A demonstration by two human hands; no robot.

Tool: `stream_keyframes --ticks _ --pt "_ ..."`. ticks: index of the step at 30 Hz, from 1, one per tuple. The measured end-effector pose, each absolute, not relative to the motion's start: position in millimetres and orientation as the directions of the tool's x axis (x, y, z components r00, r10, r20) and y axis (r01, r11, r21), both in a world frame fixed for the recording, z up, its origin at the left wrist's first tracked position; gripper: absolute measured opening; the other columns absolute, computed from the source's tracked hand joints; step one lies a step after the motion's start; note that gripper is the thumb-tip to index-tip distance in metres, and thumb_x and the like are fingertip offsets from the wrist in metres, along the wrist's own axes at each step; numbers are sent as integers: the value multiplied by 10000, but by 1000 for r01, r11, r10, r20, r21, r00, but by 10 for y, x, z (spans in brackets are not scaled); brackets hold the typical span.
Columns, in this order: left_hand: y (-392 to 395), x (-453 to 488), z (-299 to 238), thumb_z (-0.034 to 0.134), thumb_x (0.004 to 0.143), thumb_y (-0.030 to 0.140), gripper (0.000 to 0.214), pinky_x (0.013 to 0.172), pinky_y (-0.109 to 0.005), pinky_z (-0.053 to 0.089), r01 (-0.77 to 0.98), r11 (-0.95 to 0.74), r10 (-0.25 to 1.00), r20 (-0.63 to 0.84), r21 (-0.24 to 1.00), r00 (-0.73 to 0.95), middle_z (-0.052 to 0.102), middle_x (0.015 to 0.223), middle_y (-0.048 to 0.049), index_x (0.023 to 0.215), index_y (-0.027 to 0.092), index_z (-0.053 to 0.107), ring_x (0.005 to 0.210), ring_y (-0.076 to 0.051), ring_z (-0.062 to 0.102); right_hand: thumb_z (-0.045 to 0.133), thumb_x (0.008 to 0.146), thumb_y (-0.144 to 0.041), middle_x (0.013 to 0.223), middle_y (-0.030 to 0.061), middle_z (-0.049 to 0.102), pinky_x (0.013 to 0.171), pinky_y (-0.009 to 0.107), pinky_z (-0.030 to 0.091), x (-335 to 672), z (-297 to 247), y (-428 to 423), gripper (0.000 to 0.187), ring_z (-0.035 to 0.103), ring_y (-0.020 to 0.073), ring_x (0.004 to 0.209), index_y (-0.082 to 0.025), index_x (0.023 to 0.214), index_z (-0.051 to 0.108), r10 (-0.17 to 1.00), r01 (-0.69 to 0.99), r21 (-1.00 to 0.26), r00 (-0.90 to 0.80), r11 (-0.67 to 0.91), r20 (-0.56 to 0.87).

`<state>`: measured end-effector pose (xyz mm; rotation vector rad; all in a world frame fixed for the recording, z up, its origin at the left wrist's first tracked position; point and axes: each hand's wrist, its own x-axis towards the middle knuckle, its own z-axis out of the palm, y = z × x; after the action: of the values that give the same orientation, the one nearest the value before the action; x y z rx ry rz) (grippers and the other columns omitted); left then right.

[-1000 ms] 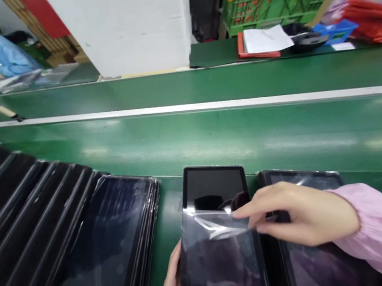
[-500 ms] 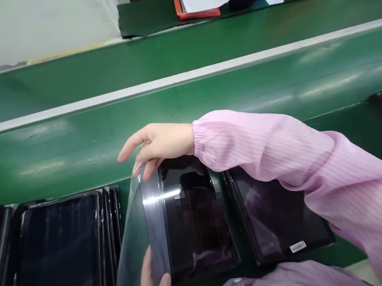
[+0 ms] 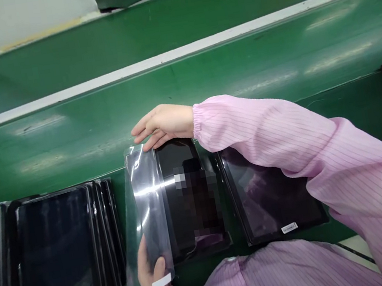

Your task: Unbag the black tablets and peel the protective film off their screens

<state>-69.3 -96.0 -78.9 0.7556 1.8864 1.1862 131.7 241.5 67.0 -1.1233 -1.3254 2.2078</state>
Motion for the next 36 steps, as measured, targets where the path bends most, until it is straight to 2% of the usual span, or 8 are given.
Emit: stream_keyframes --ticks 5,11,15,19,22,25,29,36 --pt "-918 -641 -723 694 777 545 786 1138 -543 409 80 399 793 -301 913 -529 520 1497 -151 1460 219 482 1372 -387 494 656 848 -91 1102 90 761 916 355 606 1698 750 2411 355 767 213 875 -149 1199 667 697 170 -893 -571 -416 -434" --pt "-831 -517 -635 708 758 547 759 1108 -505 453 87 389 761 -267 917 -591 574 1433 -159 1406 189 537 1321 -375 544 648 910 -199 1104 79 759 931 402 598 2569 952 2328 299 758 224 893 -169 1204 696 870 382 -916 -404 -120 -282" --pt "-794 -488 -584 680 792 520 696 1154 -524 395 47 413 750 -310 909 -585 537 1476 -118 1410 239 527 1376 -369 487 610 905 -290 1193 78 738 1029 510 532 3232 840 2040 372 708 290 1081 -216 1261 687 948 709 -682 -311 180 -73" --pt "-707 -458 -385 602 869 408 633 1228 -509 277 350 374 845 -160 859 -510 476 1537 -82 1469 251 477 1434 -340 417 594 880 -394 1279 125 697 1065 574 473 3665 573 1678 460 636 350 1205 -183 1279 680 924 831 -445 -383 333 -23" --pt "-593 -309 -173 642 820 257 743 1237 -559 221 681 183 909 141 709 -392 368 1612 -77 1524 261 405 1488 -367 312 559 905 -430 1280 130 694 1041 543 496 3784 442 1497 470 647 327 1188 -178 1289 661 927 807 -504 -374 308 -32" --pt "-482 -9 -39 607 816 124 743 1225 -581 213 872 -120 942 333 475 -52 410 1593 -58 1513 311 426 1486 -361 321 566 914 -428 1303 124 681 1050 527 488 3816 375 1445 461 635 312 1208 -191 1302 641 937 783 -549 -349 294 4" --pt "-373 448 19 464 887 56 694 1226 -502 248 840 -413 906 255 353 338 521 1515 -40 1524 321 396 1399 -268 484 646 869 -434 1241 142 710 1034 532 500 3848 284 1478 431 656 328 1174 -170 1206 695 949 768 -564 -297 304 107" --pt "-266 701 132 509 952 185 555 1213 -480 280 865 -449 889 211 226 407 505 1526 -62 1497 227 411 1444 -245 425 627 902 -251 1084 94 773 993 520 526 3846 257 1356 145 714 288 1060 -222 877 767 845 650 -548 -327 525 422"
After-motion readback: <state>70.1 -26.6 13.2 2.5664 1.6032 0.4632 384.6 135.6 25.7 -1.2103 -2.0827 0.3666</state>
